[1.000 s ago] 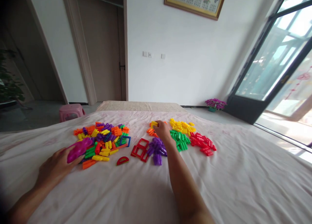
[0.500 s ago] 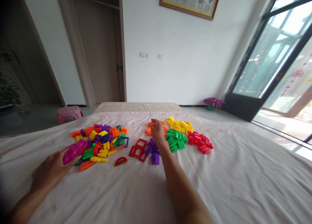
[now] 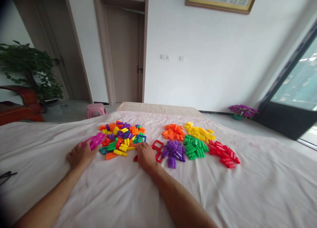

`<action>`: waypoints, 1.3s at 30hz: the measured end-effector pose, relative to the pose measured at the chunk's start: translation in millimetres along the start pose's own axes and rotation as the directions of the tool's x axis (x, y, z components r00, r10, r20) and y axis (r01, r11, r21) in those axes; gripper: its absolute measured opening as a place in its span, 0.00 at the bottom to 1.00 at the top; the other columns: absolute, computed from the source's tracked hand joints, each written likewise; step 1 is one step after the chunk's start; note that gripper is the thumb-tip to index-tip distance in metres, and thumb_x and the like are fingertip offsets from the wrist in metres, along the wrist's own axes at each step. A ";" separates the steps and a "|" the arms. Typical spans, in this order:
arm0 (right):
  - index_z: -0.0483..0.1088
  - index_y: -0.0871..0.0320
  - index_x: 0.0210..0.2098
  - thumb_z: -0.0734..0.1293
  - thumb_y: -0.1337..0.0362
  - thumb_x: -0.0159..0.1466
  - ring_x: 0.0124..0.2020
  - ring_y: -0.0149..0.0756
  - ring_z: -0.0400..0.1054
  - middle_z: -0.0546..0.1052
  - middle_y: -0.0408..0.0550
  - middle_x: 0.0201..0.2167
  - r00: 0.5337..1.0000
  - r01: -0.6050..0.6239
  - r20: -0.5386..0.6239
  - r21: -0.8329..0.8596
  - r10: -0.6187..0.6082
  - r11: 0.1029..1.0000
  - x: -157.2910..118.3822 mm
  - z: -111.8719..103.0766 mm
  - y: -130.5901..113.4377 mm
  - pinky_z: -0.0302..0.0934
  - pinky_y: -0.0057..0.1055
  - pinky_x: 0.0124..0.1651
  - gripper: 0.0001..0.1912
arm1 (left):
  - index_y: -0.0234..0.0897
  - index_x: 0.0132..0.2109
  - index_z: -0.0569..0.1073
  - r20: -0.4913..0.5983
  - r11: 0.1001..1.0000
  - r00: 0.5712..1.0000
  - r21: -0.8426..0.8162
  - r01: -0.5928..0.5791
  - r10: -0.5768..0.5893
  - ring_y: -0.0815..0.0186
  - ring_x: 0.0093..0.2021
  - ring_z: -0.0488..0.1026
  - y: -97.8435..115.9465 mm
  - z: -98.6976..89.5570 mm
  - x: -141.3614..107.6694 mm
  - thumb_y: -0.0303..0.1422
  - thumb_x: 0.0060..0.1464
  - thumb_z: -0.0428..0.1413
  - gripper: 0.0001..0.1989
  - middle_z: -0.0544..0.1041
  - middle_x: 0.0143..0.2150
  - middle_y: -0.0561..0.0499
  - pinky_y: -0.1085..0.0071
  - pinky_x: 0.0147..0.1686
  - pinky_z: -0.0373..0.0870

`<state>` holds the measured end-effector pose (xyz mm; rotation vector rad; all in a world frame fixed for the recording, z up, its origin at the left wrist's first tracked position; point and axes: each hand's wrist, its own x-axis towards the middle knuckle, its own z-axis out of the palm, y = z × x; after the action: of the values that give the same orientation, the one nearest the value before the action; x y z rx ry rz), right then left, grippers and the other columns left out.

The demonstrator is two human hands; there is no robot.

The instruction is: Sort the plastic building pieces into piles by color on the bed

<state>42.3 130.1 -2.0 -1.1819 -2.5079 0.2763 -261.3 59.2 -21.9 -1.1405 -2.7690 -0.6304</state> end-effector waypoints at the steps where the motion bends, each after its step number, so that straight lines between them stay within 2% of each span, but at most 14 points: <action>1: 0.76 0.53 0.54 0.59 0.72 0.71 0.54 0.42 0.70 0.78 0.52 0.53 1.000 0.005 0.002 -0.018 -0.005 1.000 0.6 0.6 0.6 0.63 0.34 0.56 0.19 | 0.38 0.68 0.68 0.000 1.000 1.000 0.004 -0.002 0.002 0.39 0.65 0.65 0.5 0.0 -0.3 0.59 0.58 0.44 0.41 0.68 0.67 0.31 0.41 0.62 0.58; 7: 0.75 0.55 0.55 0.59 0.72 0.71 0.53 0.41 0.70 0.78 0.52 0.52 0.999 0.035 -0.027 -0.064 -0.037 0.997 3.0 3.2 -1.6 0.61 0.33 0.57 0.19 | 0.34 0.67 0.69 -0.014 0.999 0.999 0.032 -0.029 0.029 0.40 0.64 0.65 4.1 -2.8 -4.9 0.57 0.61 0.43 0.39 0.67 0.67 0.29 0.41 0.61 0.56; 12: 0.76 0.56 0.51 0.59 0.70 0.73 0.52 0.41 0.70 0.79 0.53 0.51 1.000 -0.010 -0.028 -0.062 0.009 0.998 1.2 2.8 -4.5 0.61 0.32 0.54 0.15 | 0.33 0.66 0.70 -0.018 0.995 0.996 0.047 -0.088 0.089 0.40 0.63 0.65 7.4 -4.0 -9.4 0.55 0.62 0.43 0.38 0.69 0.65 0.27 0.40 0.60 0.55; 18: 0.78 0.57 0.47 0.61 0.72 0.70 0.53 0.40 0.70 0.79 0.52 0.50 0.999 -0.029 -0.028 -0.076 0.027 0.997 1.1 2.1 -6.7 0.60 0.31 0.54 0.14 | 0.32 0.66 0.71 -0.008 0.993 0.993 0.035 -0.113 0.114 0.38 0.64 0.64 11.7 -4.2 -11.7 0.55 0.64 0.40 0.38 0.67 0.67 0.26 0.39 0.61 0.55; 30: 0.79 0.58 0.41 0.61 0.74 0.66 0.50 0.38 0.72 0.81 0.53 0.46 0.991 -0.115 -0.080 -0.052 0.110 0.992 2.1 1.3 -8.7 0.60 0.28 0.52 0.15 | 0.35 0.66 0.71 0.004 0.975 0.976 0.036 -0.217 0.217 0.40 0.63 0.67 8.2 -4.9 -16.0 0.54 0.64 0.44 0.35 0.69 0.67 0.30 0.41 0.61 0.58; 35: 0.79 0.58 0.39 0.62 0.75 0.66 0.48 0.38 0.72 0.81 0.52 0.44 0.991 -0.103 -0.091 -0.028 0.100 0.994 3.5 2.7 -4.7 0.59 0.28 0.51 0.14 | 0.37 0.66 0.71 0.037 0.952 0.952 0.003 -0.305 0.305 0.46 0.61 0.71 1.3 -9.2 -16.9 0.48 0.65 0.47 0.30 0.73 0.65 0.33 0.47 0.61 0.62; 39: 0.79 0.58 0.39 0.62 0.75 0.65 0.47 0.38 0.71 0.80 0.51 0.43 0.993 -0.084 -0.089 -0.004 0.083 0.996 3.8 3.5 -1.6 0.59 0.29 0.51 0.14 | 0.41 0.64 0.72 0.108 0.911 0.904 -0.059 -0.409 0.413 0.57 0.61 0.73 -8.4 -15.4 -10.5 0.36 0.63 0.51 0.24 0.75 0.65 0.41 0.62 0.60 0.66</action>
<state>37.5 131.9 -3.8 -1.2752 -2.3892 0.2302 -260.8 40.7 -13.1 -1.7538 -2.4847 -0.5766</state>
